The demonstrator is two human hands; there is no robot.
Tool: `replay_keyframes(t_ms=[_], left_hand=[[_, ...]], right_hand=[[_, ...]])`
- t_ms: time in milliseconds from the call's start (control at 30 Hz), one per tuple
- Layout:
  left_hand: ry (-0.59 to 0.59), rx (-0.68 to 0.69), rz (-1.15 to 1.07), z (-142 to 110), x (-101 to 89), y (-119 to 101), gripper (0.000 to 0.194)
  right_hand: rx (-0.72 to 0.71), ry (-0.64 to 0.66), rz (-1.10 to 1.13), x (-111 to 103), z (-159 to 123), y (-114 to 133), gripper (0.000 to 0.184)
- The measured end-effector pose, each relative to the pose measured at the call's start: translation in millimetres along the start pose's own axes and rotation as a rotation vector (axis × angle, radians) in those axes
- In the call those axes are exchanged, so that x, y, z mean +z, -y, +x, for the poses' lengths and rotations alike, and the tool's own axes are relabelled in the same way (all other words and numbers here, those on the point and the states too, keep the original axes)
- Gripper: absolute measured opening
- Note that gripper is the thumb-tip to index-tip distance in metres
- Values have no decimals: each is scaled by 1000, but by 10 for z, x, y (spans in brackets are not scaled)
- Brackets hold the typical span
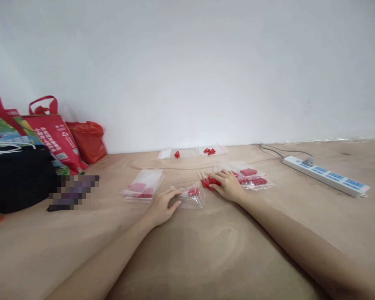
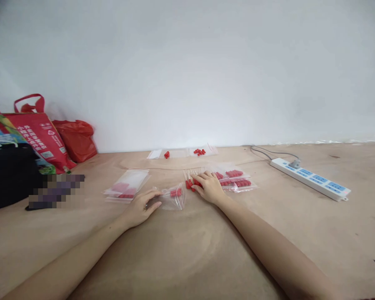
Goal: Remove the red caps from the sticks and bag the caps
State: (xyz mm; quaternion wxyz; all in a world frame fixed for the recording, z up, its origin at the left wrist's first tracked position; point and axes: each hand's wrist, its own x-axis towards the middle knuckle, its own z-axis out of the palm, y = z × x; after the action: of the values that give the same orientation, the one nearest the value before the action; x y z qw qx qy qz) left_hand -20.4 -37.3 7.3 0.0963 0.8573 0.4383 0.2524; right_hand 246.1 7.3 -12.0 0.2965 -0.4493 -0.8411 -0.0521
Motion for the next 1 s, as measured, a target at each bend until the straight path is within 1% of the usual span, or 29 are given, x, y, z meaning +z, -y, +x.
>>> replay_keyframes(t_ms=[67,200,300,400,500,633,700,833,1000], left_hand=[[4,0,-2,-2,0,4,25],[16,21,8,-4,-1,16,26],[32,45,16,-9,-3,15,27],[43,57,14,-15,-12,-3,26],[61,66,7,-20,-31,-39,26],[114,76,7,-25,-61,-83,36],[157,73,17,-26,-69,-93,41],[211,23,48,-29,-70,-94,48],[197,37,82,-45,-55,-73,50]], right_hand=[[17,-25,6,-32,-15,33,34],[27,-61,82,-52,-36,128,19],[3,-26,137,-34,-41,243,13],[-11,37,143,-17,-34,379,16],[22,83,106,-9,-17,490,19],[45,165,54,-7,5,553,18],[57,171,68,-19,9,557,18],[51,155,183,-52,1,561,17],[27,156,319,-42,-8,585,17]])
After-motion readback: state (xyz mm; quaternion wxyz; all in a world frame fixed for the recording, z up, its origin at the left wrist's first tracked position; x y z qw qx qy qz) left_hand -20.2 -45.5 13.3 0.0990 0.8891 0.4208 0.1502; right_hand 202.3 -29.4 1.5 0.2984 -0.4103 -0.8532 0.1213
